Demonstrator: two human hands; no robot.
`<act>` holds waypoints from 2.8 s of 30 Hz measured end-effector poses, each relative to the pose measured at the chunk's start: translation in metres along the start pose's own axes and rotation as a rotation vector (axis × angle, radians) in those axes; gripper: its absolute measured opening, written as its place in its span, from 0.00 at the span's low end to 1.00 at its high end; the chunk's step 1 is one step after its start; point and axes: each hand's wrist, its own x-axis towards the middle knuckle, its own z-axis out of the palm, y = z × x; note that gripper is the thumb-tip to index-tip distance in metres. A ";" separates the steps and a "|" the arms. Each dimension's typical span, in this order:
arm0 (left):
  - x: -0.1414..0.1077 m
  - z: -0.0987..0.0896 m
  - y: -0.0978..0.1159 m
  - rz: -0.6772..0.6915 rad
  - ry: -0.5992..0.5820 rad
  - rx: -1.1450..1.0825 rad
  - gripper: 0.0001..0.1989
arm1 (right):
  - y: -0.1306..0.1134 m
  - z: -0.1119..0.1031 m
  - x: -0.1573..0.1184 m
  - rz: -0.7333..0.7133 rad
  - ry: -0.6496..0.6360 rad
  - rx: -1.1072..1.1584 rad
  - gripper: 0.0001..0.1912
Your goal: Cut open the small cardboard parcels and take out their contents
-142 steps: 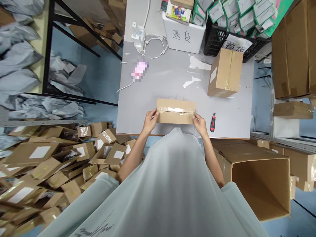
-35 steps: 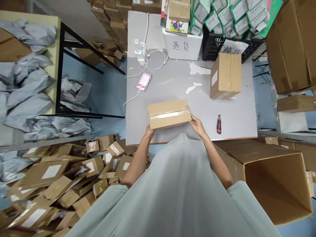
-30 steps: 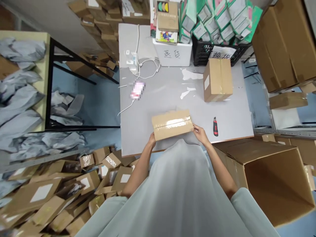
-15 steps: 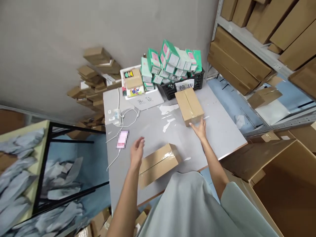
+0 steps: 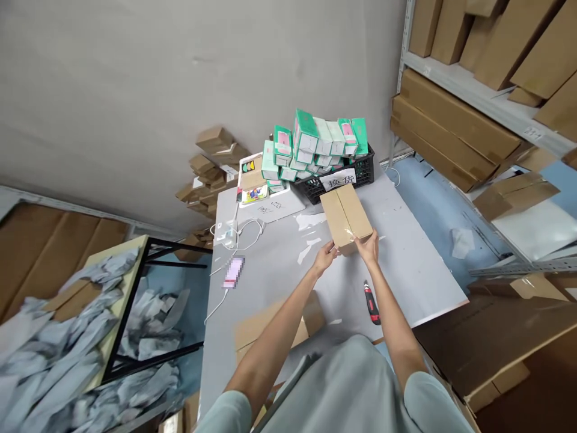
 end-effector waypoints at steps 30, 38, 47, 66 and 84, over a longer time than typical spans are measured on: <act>-0.277 -0.218 -0.152 0.088 0.598 0.353 0.57 | 0.088 -0.030 -0.192 0.147 -0.316 -0.448 0.14; -0.304 -0.220 -0.211 -0.055 0.576 -0.217 0.62 | 0.037 0.043 -0.248 0.034 -0.464 -0.305 0.16; -0.322 -0.164 -0.202 0.107 0.363 -0.431 0.58 | 0.016 0.002 -0.278 -0.037 -0.313 -0.477 0.16; -0.336 -0.211 -0.224 0.292 0.112 -0.171 0.50 | -0.127 0.060 -0.348 -0.764 -1.011 -1.123 0.27; -0.344 -0.215 -0.218 0.248 0.072 -0.092 0.45 | -0.181 0.121 -0.388 -0.770 -1.248 -1.711 0.28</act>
